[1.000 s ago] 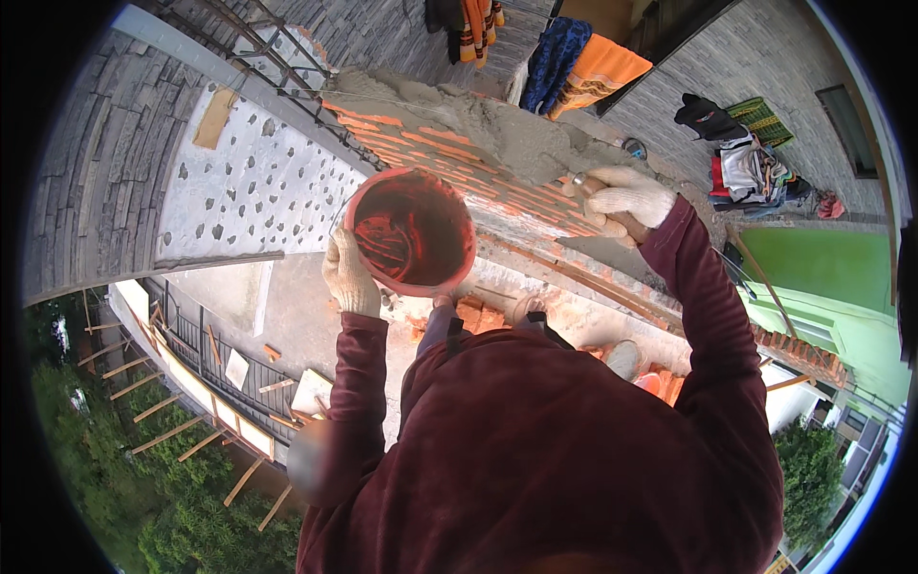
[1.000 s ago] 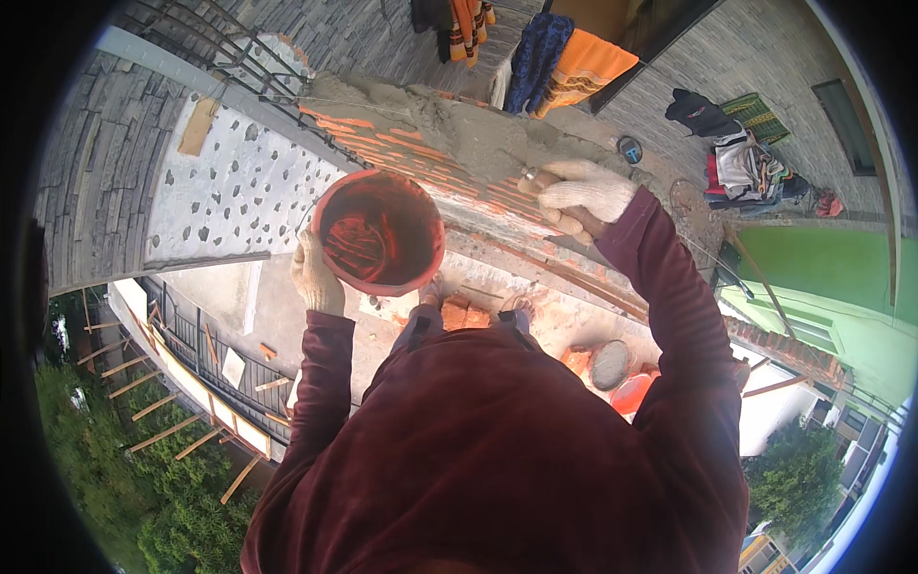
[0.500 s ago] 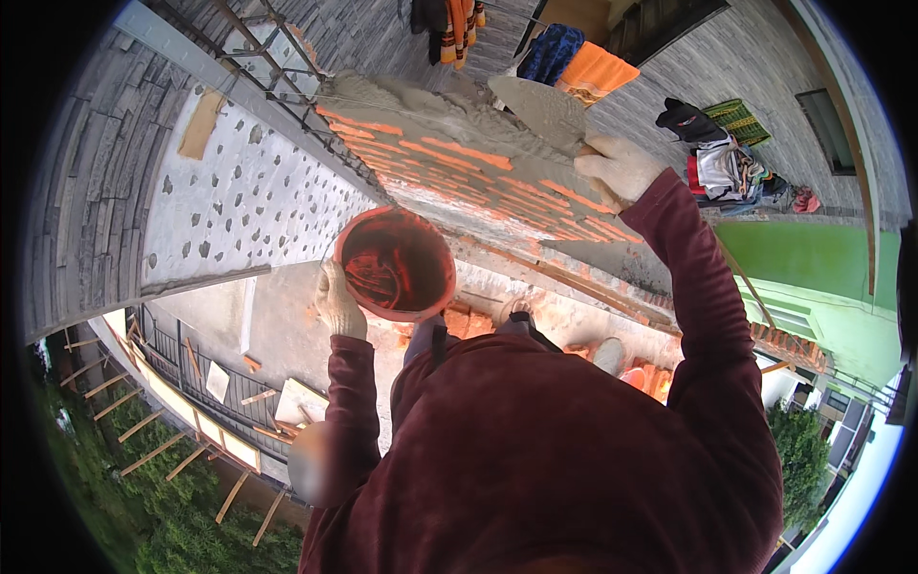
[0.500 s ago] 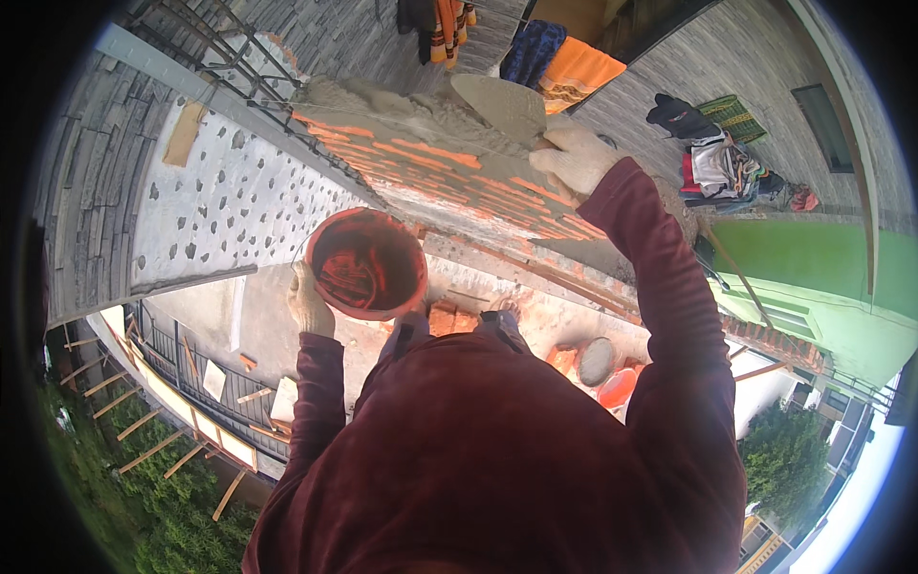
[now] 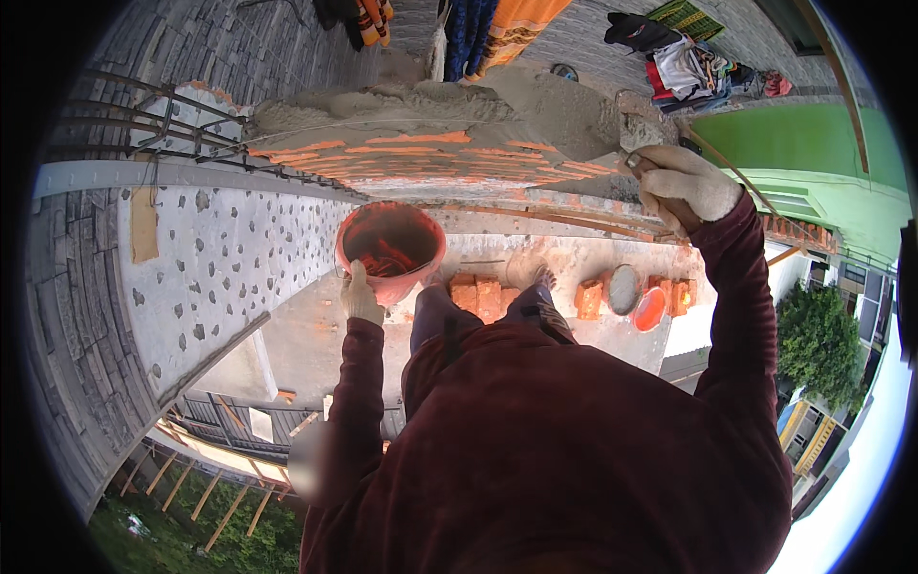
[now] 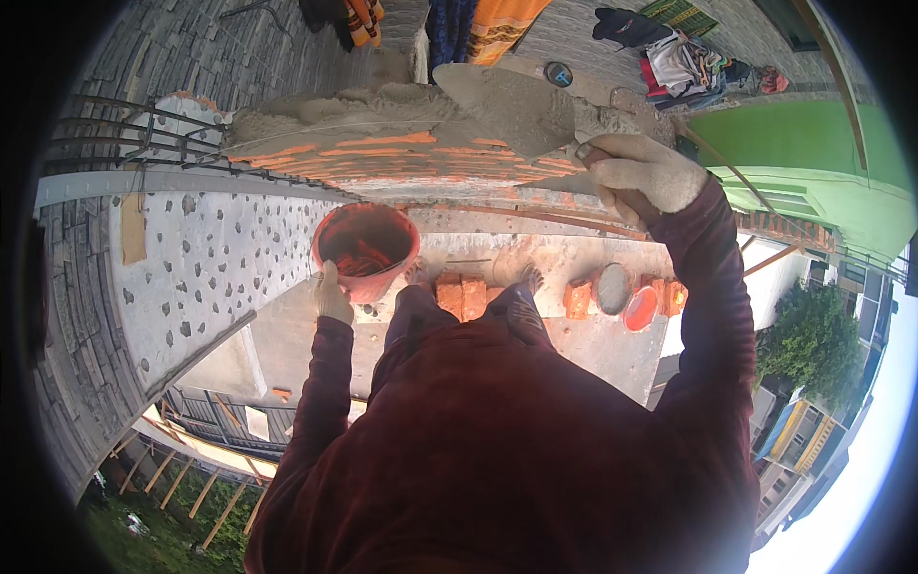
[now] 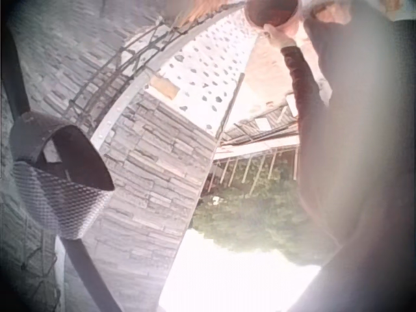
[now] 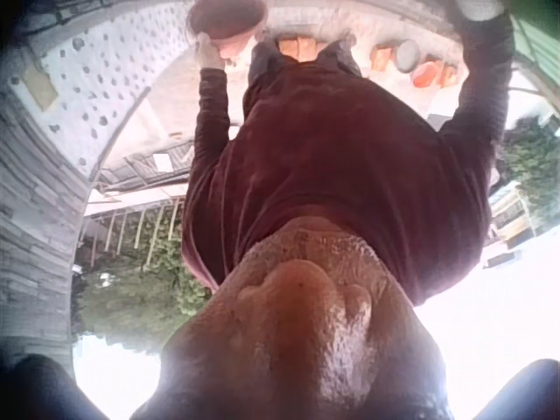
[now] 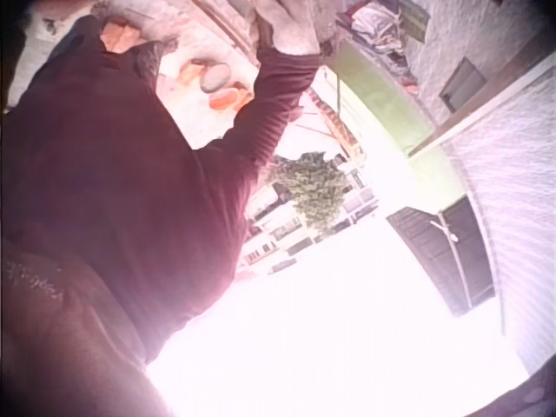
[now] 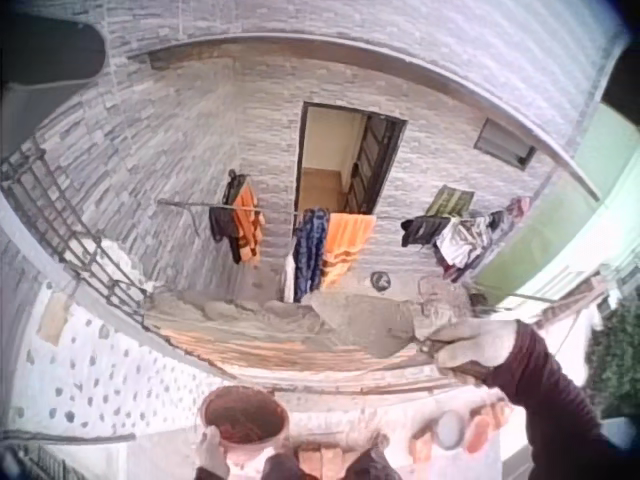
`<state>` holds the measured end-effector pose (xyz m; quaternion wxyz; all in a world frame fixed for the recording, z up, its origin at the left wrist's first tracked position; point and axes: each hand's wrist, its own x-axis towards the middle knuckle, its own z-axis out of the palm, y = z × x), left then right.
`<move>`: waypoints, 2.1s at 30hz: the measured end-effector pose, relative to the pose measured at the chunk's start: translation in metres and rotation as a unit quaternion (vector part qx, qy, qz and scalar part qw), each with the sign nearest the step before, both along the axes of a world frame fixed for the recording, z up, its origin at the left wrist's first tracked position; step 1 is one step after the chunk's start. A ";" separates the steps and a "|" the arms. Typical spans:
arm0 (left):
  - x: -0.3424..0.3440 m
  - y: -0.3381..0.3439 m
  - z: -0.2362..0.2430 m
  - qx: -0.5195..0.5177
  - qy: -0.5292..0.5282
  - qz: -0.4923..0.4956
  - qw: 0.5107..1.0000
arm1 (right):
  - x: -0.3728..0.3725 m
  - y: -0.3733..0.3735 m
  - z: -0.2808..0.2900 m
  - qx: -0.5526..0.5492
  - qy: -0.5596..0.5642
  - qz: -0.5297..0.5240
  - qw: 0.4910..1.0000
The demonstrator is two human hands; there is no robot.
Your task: The person scoops mortar from a bucket with a trowel and spreads it on a brick wall. They then pick up a brick and place it onto the mortar bed, tapping it into position.
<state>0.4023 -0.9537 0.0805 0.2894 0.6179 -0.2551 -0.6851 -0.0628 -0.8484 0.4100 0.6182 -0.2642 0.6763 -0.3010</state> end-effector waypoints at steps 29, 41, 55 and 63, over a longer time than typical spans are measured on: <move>-0.455 0.314 -0.444 0.248 -0.038 -0.501 0.828 | -0.114 0.660 -0.664 0.521 0.225 -0.289 0.771; -0.443 0.350 -0.512 0.200 -0.208 -0.614 0.734 | -0.115 0.676 -0.761 0.415 0.043 -0.484 0.769; -0.283 0.175 -0.333 0.020 -0.335 -0.835 0.435 | -0.072 0.642 -0.798 0.169 -0.030 -0.745 0.645; -0.249 0.178 -0.238 0.013 -0.359 -0.794 0.490 | -0.050 0.657 -0.726 0.215 -0.013 -0.738 0.639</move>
